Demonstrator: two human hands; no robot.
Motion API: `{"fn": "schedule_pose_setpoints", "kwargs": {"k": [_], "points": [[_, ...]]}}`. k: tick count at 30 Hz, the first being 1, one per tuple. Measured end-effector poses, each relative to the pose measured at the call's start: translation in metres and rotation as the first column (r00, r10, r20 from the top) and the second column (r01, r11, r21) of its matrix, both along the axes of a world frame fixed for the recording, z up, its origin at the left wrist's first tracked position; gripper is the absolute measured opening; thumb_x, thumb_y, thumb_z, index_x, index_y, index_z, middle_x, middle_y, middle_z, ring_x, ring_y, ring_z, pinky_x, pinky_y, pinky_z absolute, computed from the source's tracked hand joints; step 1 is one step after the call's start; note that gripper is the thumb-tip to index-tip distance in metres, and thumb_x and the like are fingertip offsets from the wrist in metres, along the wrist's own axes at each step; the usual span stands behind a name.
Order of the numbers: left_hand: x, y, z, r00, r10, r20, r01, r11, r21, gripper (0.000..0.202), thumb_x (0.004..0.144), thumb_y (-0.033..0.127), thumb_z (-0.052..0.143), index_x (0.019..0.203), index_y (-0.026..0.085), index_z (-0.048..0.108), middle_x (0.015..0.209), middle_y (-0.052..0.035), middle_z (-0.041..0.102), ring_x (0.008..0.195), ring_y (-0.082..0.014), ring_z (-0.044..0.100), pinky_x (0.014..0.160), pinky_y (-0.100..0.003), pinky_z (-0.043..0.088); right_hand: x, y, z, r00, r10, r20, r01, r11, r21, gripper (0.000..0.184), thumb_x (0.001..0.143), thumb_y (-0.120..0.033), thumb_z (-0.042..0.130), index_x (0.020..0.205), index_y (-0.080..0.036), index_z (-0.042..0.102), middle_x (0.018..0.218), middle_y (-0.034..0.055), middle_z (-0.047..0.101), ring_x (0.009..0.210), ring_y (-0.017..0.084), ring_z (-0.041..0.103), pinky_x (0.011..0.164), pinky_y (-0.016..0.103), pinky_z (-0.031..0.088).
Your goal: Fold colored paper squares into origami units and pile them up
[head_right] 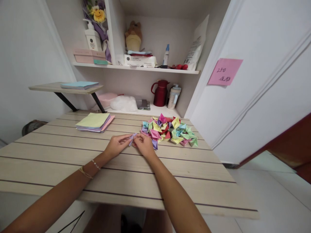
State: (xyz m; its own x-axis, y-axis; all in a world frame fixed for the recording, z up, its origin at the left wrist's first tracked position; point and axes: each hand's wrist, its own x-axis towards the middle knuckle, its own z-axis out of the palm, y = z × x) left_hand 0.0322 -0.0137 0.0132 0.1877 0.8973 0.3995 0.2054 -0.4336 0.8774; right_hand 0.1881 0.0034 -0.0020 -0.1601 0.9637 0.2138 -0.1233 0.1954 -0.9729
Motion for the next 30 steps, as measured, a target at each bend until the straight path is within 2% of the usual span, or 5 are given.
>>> {"fn": "schedule_pose_setpoints", "kwargs": {"k": [9, 14, 22, 26, 30], "points": [[0.001, -0.002, 0.000, 0.991, 0.031, -0.129, -0.017, 0.994, 0.103, 0.035, 0.076, 0.028, 0.057, 0.109, 0.018, 0.063, 0.090, -0.0062, 0.071, 0.077, -0.0196, 0.068, 0.073, -0.031, 0.057, 0.000, -0.003, 0.002, 1.000, 0.004, -0.016, -0.004, 1.000, -0.002, 0.027, 0.067, -0.044, 0.066, 0.075, -0.018, 0.064, 0.067, 0.0047, 0.066, 0.060, 0.021, 0.064, 0.062, 0.038, 0.054], [-0.001, 0.001, -0.004, 0.971, 0.063, -0.231, -0.020, 0.983, 0.180, 0.034, 0.077, 0.023, 0.054, 0.110, 0.017, 0.061, 0.090, -0.0058, 0.071, 0.076, -0.0172, 0.067, 0.073, -0.028, 0.056, 0.001, -0.002, 0.002, 0.998, -0.019, 0.054, 0.018, 0.999, 0.031, 0.017, 0.070, -0.031, 0.059, 0.079, -0.017, 0.063, 0.066, 0.0034, 0.066, 0.060, 0.019, 0.062, 0.060, 0.032, 0.052], [0.001, -0.002, -0.005, 0.913, 0.153, -0.379, -0.050, 0.962, 0.269, 0.040, 0.074, 0.014, 0.052, 0.113, 0.022, 0.059, 0.091, -0.0051, 0.070, 0.076, -0.0168, 0.065, 0.073, -0.027, 0.052, 0.000, -0.006, 0.005, 0.874, -0.272, 0.402, 0.126, 0.927, 0.352, 0.029, 0.066, -0.014, 0.051, 0.090, -0.017, 0.067, 0.062, 0.0001, 0.064, 0.054, 0.015, 0.056, 0.056, 0.027, 0.047], [0.006, 0.001, -0.008, 0.990, 0.100, -0.096, -0.091, 0.992, 0.093, 0.036, 0.073, 0.014, 0.054, 0.108, 0.018, 0.057, 0.089, -0.0066, 0.068, 0.077, -0.0164, 0.065, 0.070, -0.027, 0.053, 0.000, -0.005, 0.003, 0.879, -0.314, 0.359, 0.129, 0.881, 0.455, 0.031, 0.070, -0.014, 0.052, 0.095, -0.022, 0.069, 0.083, 0.0028, 0.070, 0.065, 0.016, 0.060, 0.067, 0.030, 0.049], [0.006, 0.006, -0.007, 0.959, 0.030, 0.282, -0.003, 0.995, -0.096, 0.023, 0.073, 0.025, 0.060, 0.093, 0.014, 0.058, 0.087, -0.0073, 0.068, 0.081, -0.0182, 0.066, 0.070, -0.030, 0.055, 0.004, -0.002, 0.004, 0.955, -0.217, 0.200, 0.130, 0.918, 0.374, 0.027, 0.071, -0.021, 0.059, 0.096, -0.021, 0.069, 0.095, 0.0064, 0.068, 0.072, 0.016, 0.063, 0.070, 0.030, 0.051]]}}
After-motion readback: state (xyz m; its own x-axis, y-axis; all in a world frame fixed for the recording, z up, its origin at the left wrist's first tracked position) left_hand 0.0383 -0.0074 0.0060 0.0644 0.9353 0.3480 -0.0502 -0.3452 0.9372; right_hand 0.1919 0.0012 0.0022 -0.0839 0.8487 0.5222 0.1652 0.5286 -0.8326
